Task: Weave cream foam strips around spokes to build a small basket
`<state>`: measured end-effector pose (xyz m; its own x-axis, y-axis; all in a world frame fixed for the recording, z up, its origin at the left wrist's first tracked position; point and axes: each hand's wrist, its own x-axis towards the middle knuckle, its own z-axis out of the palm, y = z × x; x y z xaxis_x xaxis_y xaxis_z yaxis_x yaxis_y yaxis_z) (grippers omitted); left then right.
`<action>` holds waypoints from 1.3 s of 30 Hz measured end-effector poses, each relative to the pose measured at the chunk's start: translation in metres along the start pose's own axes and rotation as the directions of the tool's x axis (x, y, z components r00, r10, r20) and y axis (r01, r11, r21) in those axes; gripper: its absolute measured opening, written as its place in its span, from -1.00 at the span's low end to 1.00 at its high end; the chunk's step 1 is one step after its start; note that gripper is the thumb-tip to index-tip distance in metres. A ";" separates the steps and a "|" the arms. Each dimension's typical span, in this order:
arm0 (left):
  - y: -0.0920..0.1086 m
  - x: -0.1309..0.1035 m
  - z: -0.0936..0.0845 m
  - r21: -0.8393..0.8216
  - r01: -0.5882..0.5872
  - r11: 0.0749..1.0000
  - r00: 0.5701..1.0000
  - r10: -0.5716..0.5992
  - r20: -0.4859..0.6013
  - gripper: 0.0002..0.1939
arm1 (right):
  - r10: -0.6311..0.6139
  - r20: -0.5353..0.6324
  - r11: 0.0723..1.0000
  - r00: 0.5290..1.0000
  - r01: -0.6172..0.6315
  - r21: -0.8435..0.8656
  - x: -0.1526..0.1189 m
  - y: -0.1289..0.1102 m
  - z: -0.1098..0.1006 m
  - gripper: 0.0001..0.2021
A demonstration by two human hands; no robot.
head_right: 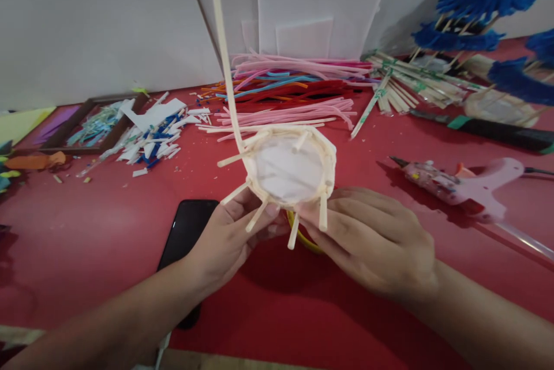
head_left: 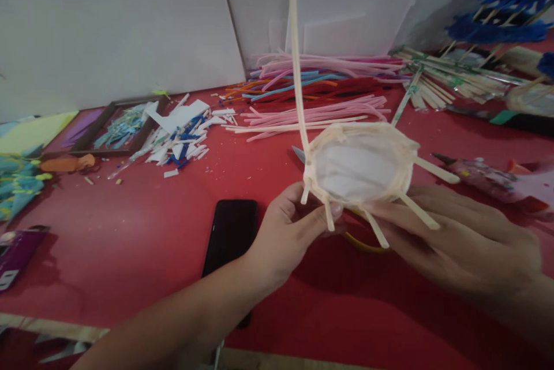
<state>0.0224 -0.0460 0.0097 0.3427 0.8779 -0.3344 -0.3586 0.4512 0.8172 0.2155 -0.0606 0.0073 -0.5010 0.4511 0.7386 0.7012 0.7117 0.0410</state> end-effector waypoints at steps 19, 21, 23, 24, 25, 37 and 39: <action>0.001 0.000 -0.005 -0.101 -0.002 0.995 1.000 0.001 -0.009 -0.68 | -0.002 -0.062 0.999 0.998 0.004 0.044 0.006 -0.002 0.011 -0.84; 0.002 0.000 -0.005 -0.087 0.052 0.995 0.999 -0.053 -0.012 -0.68 | 0.054 -0.052 0.997 0.997 -0.051 0.058 0.002 -0.003 0.013 -0.86; 0.002 0.001 -0.004 -0.061 0.077 0.995 0.997 -0.077 0.002 -0.68 | 0.120 -0.018 0.988 0.993 -0.118 0.099 -0.002 -0.004 0.014 -0.86; 0.001 0.001 -0.003 -0.043 0.077 0.996 0.997 -0.077 0.011 -0.67 | 0.158 -0.001 0.980 0.987 -0.156 0.119 -0.003 -0.005 0.014 -0.87; 0.000 0.001 -0.003 -0.022 0.071 0.997 0.997 -0.071 0.014 -0.66 | 0.199 0.015 0.971 0.980 -0.199 0.134 -0.004 -0.006 0.014 -0.87; 0.059 -0.002 -0.013 0.853 -0.495 -0.169 0.639 0.594 0.488 -0.89 | 0.319 0.071 0.924 0.945 -0.327 0.200 -0.007 0.000 0.019 -0.90; 0.068 -0.001 -0.007 0.839 -0.469 -0.275 0.687 0.484 0.542 -0.90 | 0.333 0.079 0.914 0.940 -0.342 0.218 -0.008 -0.001 0.021 -0.90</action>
<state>-0.0085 -0.0154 0.0630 0.5327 0.7347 0.4200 0.6671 -0.6699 0.3258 0.2083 -0.0540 -0.0130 -0.2772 0.7035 0.6544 0.7022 0.6132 -0.3618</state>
